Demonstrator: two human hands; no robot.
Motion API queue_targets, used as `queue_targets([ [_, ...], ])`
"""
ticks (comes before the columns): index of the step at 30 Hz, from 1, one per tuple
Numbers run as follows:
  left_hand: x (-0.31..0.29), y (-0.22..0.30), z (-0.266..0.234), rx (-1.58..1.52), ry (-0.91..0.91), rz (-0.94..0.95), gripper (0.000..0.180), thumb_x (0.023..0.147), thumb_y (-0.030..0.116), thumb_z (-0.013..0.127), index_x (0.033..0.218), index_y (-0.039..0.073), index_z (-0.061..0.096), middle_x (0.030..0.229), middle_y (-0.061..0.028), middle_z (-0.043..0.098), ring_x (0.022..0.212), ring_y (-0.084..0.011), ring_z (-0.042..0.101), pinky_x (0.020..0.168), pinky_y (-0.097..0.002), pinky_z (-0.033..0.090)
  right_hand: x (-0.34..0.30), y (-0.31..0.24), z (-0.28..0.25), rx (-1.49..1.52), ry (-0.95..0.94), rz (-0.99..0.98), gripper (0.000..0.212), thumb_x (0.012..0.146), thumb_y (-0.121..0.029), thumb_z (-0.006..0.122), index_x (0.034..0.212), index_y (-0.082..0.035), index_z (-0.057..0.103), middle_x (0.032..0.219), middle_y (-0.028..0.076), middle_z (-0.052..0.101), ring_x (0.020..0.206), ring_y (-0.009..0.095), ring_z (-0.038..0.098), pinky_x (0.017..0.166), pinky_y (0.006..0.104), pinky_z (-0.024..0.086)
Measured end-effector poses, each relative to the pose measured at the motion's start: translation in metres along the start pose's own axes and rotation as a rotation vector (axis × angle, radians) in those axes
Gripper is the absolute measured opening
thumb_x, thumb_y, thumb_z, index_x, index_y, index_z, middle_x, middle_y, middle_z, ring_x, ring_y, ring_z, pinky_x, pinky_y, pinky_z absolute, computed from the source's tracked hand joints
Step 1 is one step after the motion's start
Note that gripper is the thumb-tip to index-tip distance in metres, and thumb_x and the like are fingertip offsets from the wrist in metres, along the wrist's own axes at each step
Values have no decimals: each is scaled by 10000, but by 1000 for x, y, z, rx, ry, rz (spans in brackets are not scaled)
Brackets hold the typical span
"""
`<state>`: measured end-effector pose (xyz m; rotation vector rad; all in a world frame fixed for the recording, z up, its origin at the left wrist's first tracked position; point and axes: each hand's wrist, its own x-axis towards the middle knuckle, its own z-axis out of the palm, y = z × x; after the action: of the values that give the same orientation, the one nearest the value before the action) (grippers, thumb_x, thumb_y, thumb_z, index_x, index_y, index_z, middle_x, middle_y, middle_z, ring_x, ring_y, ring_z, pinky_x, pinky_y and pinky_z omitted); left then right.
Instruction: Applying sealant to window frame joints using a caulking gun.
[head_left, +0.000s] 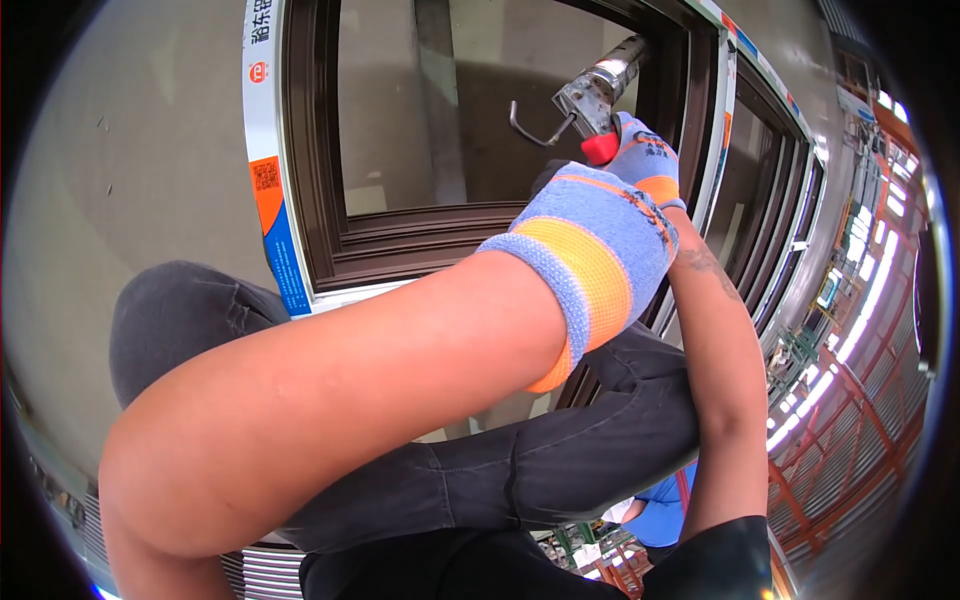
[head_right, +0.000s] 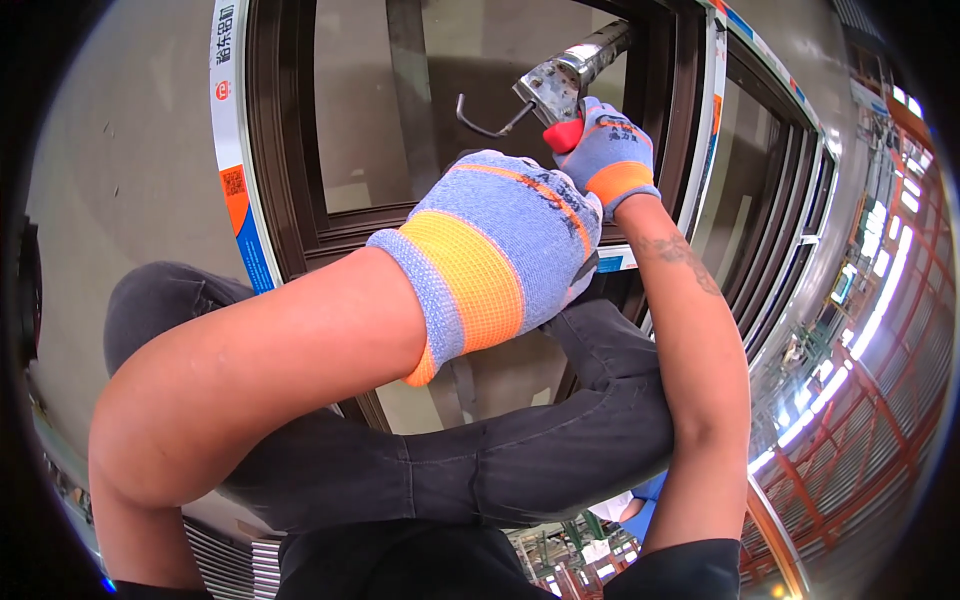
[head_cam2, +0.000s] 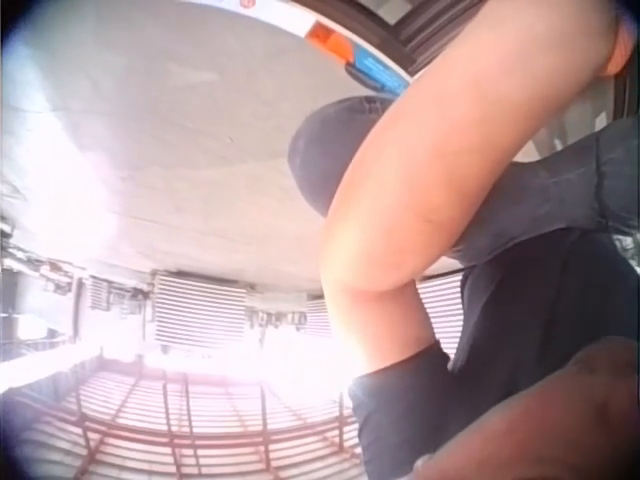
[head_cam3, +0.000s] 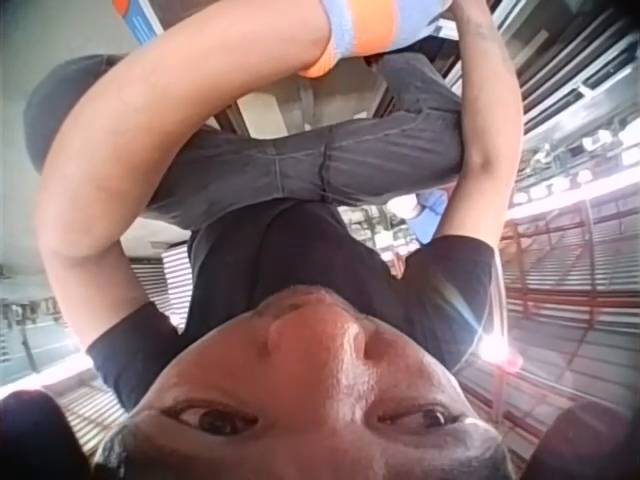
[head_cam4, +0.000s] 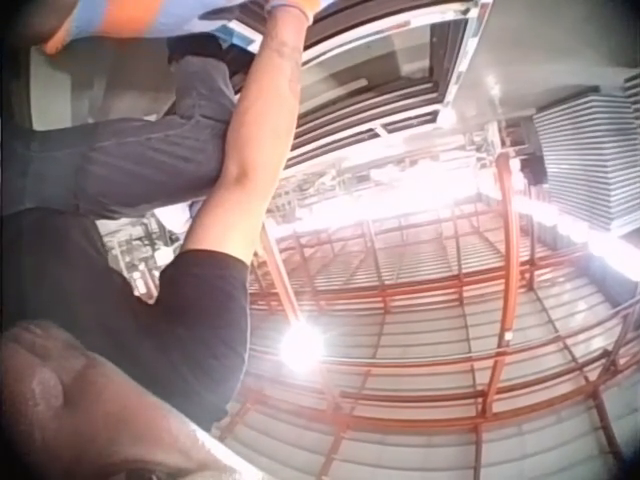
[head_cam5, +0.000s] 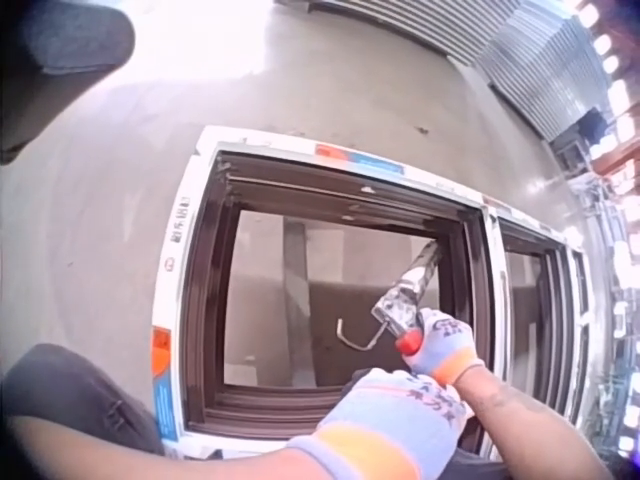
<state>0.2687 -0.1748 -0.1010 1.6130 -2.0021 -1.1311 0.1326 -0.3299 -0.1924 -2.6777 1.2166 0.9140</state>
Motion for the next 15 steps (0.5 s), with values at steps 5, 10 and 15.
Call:
queue_targets([
  [5,-6,1,-4,23,-18,-38,295,936,305,540,1001,57,687,881,-107,723,819,-264,710,711,-388,538,1,-8,-7,20,-10,7,506,771,-390,723,1149,-73,605,1086,167,687,1027,334,680,899,422,533],
  [10,-3,2,-5,28,-62,-28,333,947,337,539,1056,52,670,927,-113,720,871,-263,707,743,-384,537,2,-6,-8,14,14,-1,533,770,-402,728,1162,-62,605,1082,166,689,1018,338,680,894,421,537],
  [15,-7,5,-5,50,-79,-38,363,947,378,544,1056,53,665,952,-112,715,896,-265,703,763,-395,539,1,5,-6,145,228,-30,509,737,-333,752,1150,-73,607,1080,160,687,1008,362,668,882,429,532],
])
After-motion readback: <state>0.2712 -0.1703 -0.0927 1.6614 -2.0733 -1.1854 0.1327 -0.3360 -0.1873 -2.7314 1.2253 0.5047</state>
